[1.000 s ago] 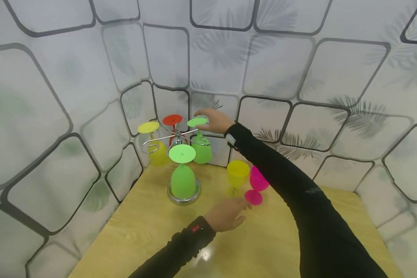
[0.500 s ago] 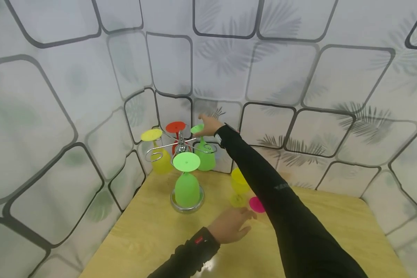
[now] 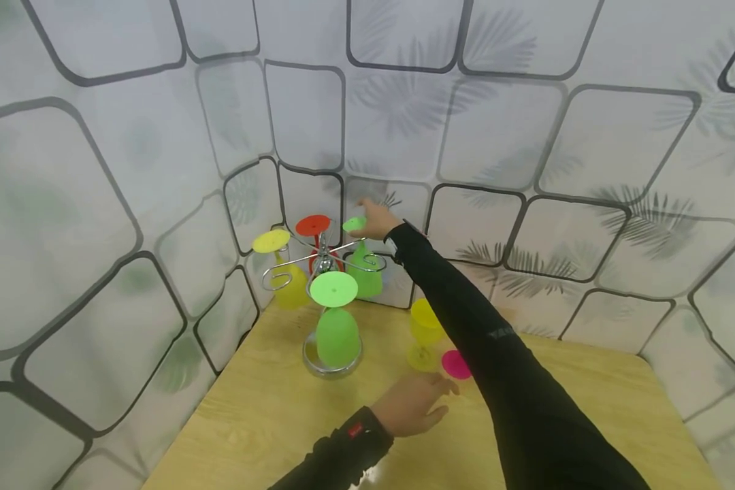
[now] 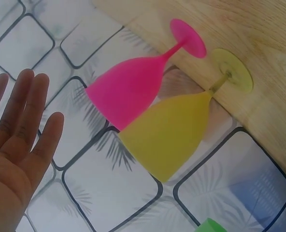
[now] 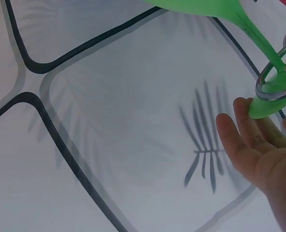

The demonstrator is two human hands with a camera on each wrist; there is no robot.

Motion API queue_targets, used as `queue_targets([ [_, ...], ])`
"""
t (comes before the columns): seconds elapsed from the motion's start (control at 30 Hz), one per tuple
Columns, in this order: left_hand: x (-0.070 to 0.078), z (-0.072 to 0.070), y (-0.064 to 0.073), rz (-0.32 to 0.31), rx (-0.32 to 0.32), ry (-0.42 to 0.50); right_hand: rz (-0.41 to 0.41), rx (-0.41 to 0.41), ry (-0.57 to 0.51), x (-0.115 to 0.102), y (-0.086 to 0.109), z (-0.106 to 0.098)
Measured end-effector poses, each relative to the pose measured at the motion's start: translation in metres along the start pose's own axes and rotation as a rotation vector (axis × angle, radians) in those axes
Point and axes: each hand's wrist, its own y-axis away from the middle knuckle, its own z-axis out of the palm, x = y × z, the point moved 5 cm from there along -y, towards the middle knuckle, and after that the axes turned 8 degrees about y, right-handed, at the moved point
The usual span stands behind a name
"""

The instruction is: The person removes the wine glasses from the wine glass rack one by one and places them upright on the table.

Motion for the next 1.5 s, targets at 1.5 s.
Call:
queue_targets([
  [1.5, 0.003, -0.027, 0.063, -0.094, 0.131, 0.101, -0.016, -0.017, 0.036, -0.115, -0.037, 0.025],
])
